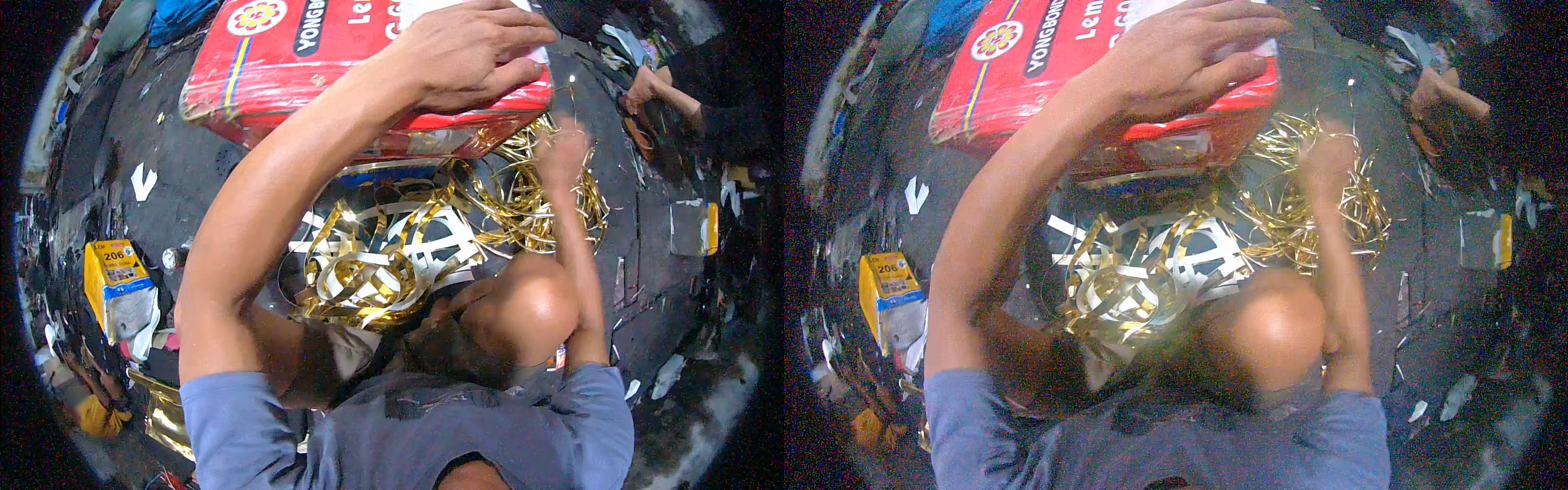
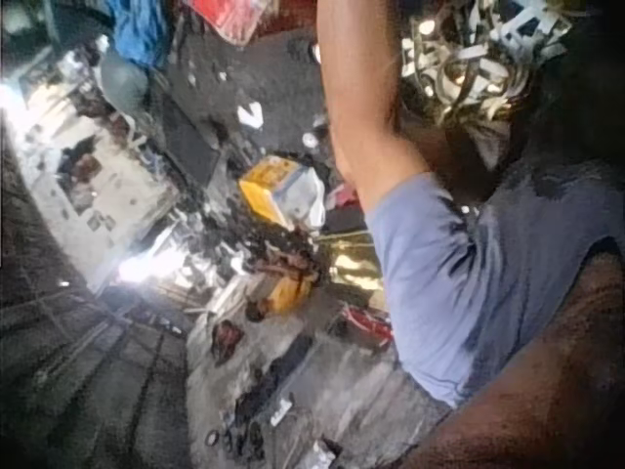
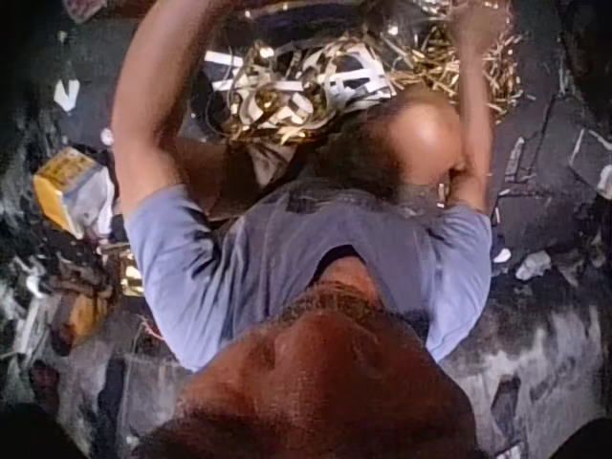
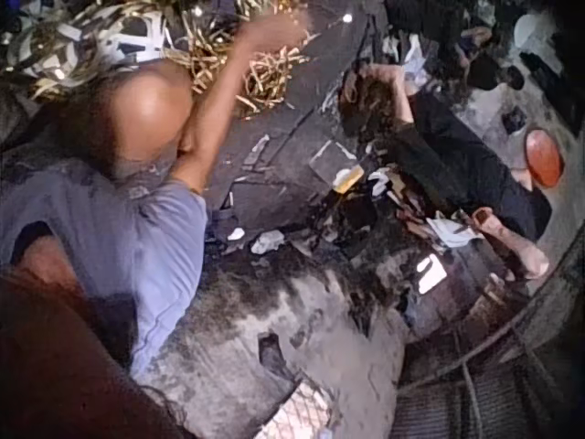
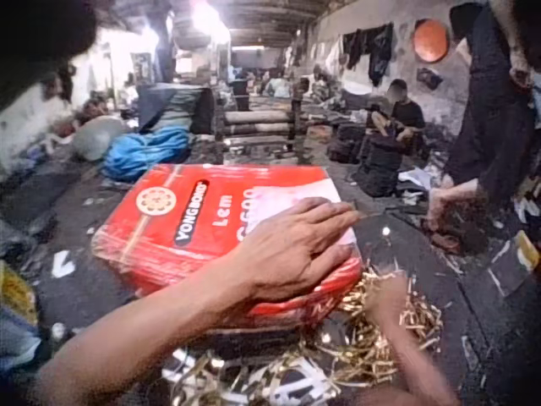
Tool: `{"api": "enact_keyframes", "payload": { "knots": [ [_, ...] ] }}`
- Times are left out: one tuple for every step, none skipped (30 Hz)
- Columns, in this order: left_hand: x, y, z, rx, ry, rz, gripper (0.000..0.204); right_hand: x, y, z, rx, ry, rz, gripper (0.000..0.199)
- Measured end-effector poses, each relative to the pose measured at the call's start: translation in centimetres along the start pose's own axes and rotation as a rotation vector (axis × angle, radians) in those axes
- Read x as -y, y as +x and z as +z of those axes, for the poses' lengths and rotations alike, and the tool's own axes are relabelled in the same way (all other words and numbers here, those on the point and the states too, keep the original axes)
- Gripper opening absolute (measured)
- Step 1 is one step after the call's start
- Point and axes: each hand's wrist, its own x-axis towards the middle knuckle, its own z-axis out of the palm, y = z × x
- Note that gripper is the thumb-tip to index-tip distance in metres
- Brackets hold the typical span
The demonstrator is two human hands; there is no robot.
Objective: The person wraps a red cardboard box with a white ribbon, repeatedly folding and tucking the ribbon around the box edges. The person adjusts the ribbon and secures it by hand while sitting on the floor.
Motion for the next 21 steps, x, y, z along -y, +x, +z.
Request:
{"api": "enact_keyframes", "payload": {
  "knots": [
    [-0.3, 0.4, 0.1, -0.012, -0.012, 0.033, 0.054, 0.3, -3.7, 2.9, 0.116, 0.055, -0.105, 0.050],
    [0.0, -0.2, -0.1, -0.019, -0.009, 0.037, 0.053, 3.9, -5.4, 3.2, 0.491, 0.245, -0.115, 0.052],
    [-0.5, 0.9, 0.1, -0.028, -0.023, 0.087, 0.052, 3.7, -9.2, 7.4, 0.389, 0.484, -0.056, 0.050],
    [-0.3, -0.3, -0.3, -0.054, -0.064, 0.003, 0.046, 7.8, -9.6, 5.9, 0.588, 0.774, 0.045, 0.047],
    [-0.2, -0.8, -0.2, -0.104, -0.030, -0.009, 0.044, 9.7, -9.5, 4.6, 0.742, 0.859, 0.026, 0.042],
    [-0.4, -0.6, 0.1, -0.155, -0.007, 0.005, 0.042, 9.5, -11.4, 5.9, 0.635, 0.717, 0.190, 0.036],
    [-0.6, 0.0, 0.3, -0.205, 0.009, 0.028, 0.040, 7.9, -13.1, 8.0, 0.470, 0.605, -0.061, 0.036],
    [-0.8, 0.4, 0.2, -0.155, -0.047, -0.022, 0.040, 6.0, -14.4, 9.6, 0.378, 0.396, -0.306, 0.029],
    [-1.1, 0.8, 0.1, -0.153, -0.086, -0.044, 0.038, 4.7, -15.1, 10.1, 0.293, 0.177, -0.544, 0.025],
    [-1.1, 0.4, 0.0, -0.159, -0.050, -0.063, 0.038, 4.9, -14.8, 9.0, 0.520, 0.145, -0.565, 0.025],
    [-1.2, 0.2, -0.1, -0.165, -0.017, -0.079, 0.037, 5.1, -14.6, 7.8, 0.747, 0.115, -0.576, 0.025],
    [-1.0, -0.2, -0.3, -0.172, 0.033, -0.075, 0.036, 5.5, -13.6, 5.5, 0.974, 0.081, -0.590, 0.025],
    [-0.8, -0.6, -0.5, -0.179, 0.083, -0.073, 0.035, 5.9, -11.9, 2.0, 1.066, 0.225, -0.568, 0.019],
    [-1.2, -0.4, -0.8, -0.210, 0.135, -0.016, 0.032, 6.0, -9.9, -1.1, 1.124, 0.350, -0.501, 0.020],
    [-1.4, -0.2, -1.2, -0.213, 0.179, 0.032, 0.031, 6.4, -7.7, -3.9, 1.168, 0.480, -0.438, 0.021],
    [-2.1, -0.4, -1.0, -0.201, 0.194, 0.070, 0.035, 6.6, -5.9, -6.1, 1.084, 0.526, -0.490, 0.023],
    [-3.2, -0.8, -1.0, -0.191, 0.213, 0.105, 0.040, 6.8, -4.1, -8.4, 0.999, 0.566, -0.548, 0.024],
    [-5.5, -1.2, -1.2, -0.123, 0.079, 0.065, 0.051, 7.4, -1.9, -12.3, 0.971, 0.620, -0.562, 0.026],
    [-8.5, -1.8, -1.3, -0.049, -0.058, 0.025, 0.063, 8.1, 0.1, -16.3, 0.992, 0.640, -0.585, 0.029],
    [-11.3, -2.1, -1.2, -0.031, -0.204, -0.051, 0.073, 8.0, 1.1, -18.9, 0.926, 0.737, -0.649, 0.031],
    [-13.6, -2.5, -1.1, -0.012, -0.351, -0.126, 0.084, 8.8, 2.1, -23.3, 0.820, 0.696, -0.584, 0.031]
  ]
}}
